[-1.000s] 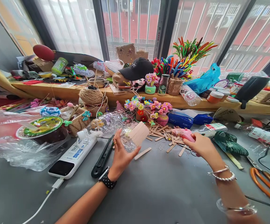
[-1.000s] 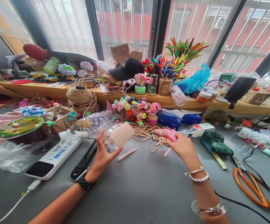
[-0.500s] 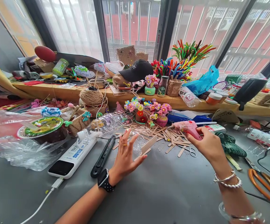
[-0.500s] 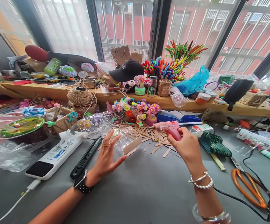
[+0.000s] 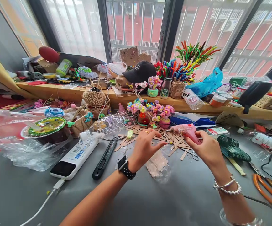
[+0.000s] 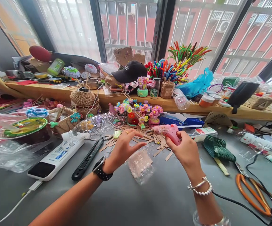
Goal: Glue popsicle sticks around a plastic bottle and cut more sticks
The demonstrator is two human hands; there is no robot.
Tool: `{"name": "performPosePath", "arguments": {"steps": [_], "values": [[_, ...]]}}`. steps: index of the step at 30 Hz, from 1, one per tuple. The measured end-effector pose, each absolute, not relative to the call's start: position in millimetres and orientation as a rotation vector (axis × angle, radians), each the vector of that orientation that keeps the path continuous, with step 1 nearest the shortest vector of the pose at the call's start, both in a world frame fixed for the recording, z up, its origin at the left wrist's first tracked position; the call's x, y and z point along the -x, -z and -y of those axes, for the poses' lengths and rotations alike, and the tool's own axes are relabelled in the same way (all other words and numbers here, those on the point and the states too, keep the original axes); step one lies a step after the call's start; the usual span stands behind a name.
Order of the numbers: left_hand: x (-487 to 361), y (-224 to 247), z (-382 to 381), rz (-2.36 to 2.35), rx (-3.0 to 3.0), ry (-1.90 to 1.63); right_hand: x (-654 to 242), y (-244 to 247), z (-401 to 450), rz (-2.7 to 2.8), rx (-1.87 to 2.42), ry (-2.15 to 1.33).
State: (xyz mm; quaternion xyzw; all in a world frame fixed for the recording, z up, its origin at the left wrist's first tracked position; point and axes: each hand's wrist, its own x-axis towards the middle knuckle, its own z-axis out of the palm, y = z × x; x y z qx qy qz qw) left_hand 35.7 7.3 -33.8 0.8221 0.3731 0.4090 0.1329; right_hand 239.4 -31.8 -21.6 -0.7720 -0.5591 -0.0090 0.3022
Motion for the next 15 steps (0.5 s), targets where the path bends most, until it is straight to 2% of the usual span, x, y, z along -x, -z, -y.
{"name": "performPosePath", "arguments": {"steps": [15], "values": [[-42,38,-19,-1.061,-2.217,-1.243,-228,28,29,1.485,1.987,-0.023]]}}
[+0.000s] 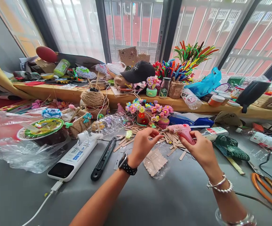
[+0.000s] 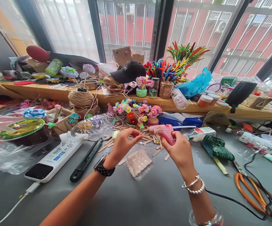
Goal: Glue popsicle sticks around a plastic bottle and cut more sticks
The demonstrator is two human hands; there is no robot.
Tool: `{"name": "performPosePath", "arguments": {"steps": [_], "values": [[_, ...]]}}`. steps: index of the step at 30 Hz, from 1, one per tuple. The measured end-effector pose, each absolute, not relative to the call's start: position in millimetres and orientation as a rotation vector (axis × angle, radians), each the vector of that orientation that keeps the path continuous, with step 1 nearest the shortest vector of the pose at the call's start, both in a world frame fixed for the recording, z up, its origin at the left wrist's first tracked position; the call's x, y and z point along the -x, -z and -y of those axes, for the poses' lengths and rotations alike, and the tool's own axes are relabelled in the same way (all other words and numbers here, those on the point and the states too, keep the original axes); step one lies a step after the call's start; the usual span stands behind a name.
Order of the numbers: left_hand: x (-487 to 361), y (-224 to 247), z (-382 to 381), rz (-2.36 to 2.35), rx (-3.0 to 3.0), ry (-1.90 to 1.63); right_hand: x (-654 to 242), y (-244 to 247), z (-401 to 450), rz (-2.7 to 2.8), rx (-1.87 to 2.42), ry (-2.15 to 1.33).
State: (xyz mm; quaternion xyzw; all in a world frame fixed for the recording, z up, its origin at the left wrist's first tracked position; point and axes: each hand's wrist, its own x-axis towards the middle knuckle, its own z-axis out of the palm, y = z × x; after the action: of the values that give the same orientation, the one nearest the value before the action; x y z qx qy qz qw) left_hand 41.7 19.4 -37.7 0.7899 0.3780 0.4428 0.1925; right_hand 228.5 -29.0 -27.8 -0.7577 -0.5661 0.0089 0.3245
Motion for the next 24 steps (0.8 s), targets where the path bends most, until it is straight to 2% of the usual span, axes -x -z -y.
{"name": "performPosePath", "arguments": {"steps": [14,24], "values": [[-27,35,-22,-1.095,-2.25,-1.246,-233,29,28,1.436,1.971,-0.029],[6,9,-25,-1.212,-2.234,-1.309,-244,34,24,1.409,2.041,0.035]]}}
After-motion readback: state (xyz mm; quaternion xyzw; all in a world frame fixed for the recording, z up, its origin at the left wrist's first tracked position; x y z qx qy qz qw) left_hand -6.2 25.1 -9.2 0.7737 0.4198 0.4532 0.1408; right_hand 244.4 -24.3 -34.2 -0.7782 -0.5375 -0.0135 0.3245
